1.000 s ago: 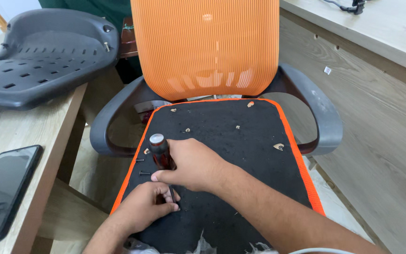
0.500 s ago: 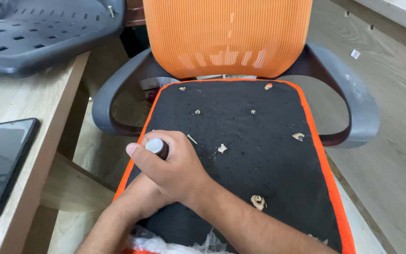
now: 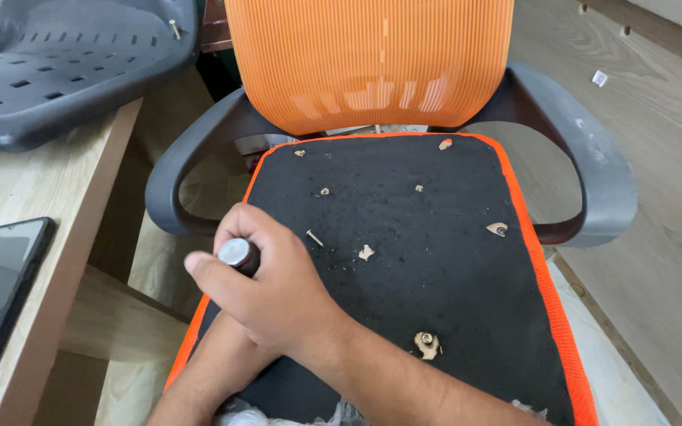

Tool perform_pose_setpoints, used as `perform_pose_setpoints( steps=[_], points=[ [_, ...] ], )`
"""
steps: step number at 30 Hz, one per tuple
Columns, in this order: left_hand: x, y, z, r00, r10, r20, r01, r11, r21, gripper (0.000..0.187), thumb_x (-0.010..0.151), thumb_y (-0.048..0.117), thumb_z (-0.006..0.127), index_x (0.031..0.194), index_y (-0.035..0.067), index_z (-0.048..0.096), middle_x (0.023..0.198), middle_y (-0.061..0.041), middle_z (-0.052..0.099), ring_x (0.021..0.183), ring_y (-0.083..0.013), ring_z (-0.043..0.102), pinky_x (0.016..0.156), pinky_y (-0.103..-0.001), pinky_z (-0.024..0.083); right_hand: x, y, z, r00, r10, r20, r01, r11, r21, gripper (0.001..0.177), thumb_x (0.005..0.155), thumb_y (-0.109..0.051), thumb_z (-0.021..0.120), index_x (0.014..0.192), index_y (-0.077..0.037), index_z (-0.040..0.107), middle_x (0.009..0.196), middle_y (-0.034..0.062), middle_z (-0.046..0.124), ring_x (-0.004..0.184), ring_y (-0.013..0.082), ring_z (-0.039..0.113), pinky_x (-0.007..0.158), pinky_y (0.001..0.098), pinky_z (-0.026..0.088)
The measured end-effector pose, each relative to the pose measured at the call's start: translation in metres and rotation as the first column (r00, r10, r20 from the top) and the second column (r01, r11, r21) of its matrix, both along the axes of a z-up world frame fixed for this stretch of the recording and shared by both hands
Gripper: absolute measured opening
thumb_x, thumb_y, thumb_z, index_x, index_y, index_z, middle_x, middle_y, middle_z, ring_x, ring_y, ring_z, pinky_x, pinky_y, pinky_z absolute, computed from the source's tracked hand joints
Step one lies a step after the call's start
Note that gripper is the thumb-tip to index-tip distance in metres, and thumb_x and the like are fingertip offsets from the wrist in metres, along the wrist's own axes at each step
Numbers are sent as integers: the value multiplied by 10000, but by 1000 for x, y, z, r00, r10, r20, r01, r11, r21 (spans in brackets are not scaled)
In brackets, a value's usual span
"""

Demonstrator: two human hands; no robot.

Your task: The person uses a screwdriver to remove screws from the underside of an orange office chair seat. They unscrew several fasteners one by one and place them on the seat surface.

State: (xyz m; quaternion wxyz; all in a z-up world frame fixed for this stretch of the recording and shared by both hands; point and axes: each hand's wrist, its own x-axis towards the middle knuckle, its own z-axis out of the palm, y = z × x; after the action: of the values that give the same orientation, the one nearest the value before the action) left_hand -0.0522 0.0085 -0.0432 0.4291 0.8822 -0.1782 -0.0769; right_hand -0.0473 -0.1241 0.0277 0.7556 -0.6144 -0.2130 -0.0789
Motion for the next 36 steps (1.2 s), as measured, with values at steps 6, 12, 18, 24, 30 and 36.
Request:
perform_pose_setpoints(
  steps=[6, 12, 18, 24, 30, 36],
  points=[
    [-12, 8, -8, 981, 23, 192, -57, 984, 170, 256, 752, 149, 778, 998, 84, 745, 1067, -82, 777, 1091, -246, 706, 901, -400, 517, -1, -5, 4, 995, 78, -68, -60, 970, 235, 410, 946, -381, 804, 929, -94, 511, 815, -22, 553, 696, 36, 543, 582, 225, 503],
    [-6, 8, -15, 985, 96, 146, -113, 988, 110, 369, 747, 184, 744, 1107, 117, 703, 1129, -49, 713, 1159, -255, 636, 921, -445, 446, -11, -10, 0, 978, 200, -57, -191, 971, 142, 349, 1093, -372, 499, 978, -50, 570, 823, 2, 565, 705, 53, 569, 645, 223, 499],
    [-12, 9, -22, 989, 63, 135, -106, 935, 337, 342, 736, 313, 837, 1065, 231, 790, 1156, -10, 662, 1255, -252, 525, 1107, -592, 218, 15, -16, -9, 897, 417, -148, -374, 893, 250, 540, 1150, -412, 383, 833, -12, 559, 671, 36, 512, 582, 80, 463, 541, 249, 398],
    [-19, 4, -14, 982, 106, 155, -138, 967, 216, 235, 704, 273, 866, 906, 198, 771, 1279, 18, 635, 1374, -256, 442, 1100, -639, 167, 29, -27, -18, 889, 435, -145, -393, 886, 248, 619, 1113, -582, 351, 893, -37, 548, 666, 43, 545, 556, 82, 474, 516, 238, 401],
    [-18, 0, -9, 967, 90, 237, -140, 969, 204, 363, 693, 267, 873, 1020, 189, 736, 1429, -19, 587, 1442, -310, 414, 1086, -630, 178, 6, -35, -28, 934, 325, -147, -257, 899, 356, 410, 1033, -462, 624, 991, -65, 533, 779, 24, 557, 698, 67, 494, 589, 235, 418],
    [-16, 23, -17, 943, 197, 267, -185, 980, -72, 303, 758, 189, 768, 1052, 138, 715, 1439, -104, 623, 1390, -327, 526, 1092, -466, 361, 3, -66, -14, 981, -187, 58, 195, 902, -385, 287, 940, -315, 721, 984, -67, 583, 760, 30, 652, 673, 84, 608, 643, 267, 532]
  ],
)
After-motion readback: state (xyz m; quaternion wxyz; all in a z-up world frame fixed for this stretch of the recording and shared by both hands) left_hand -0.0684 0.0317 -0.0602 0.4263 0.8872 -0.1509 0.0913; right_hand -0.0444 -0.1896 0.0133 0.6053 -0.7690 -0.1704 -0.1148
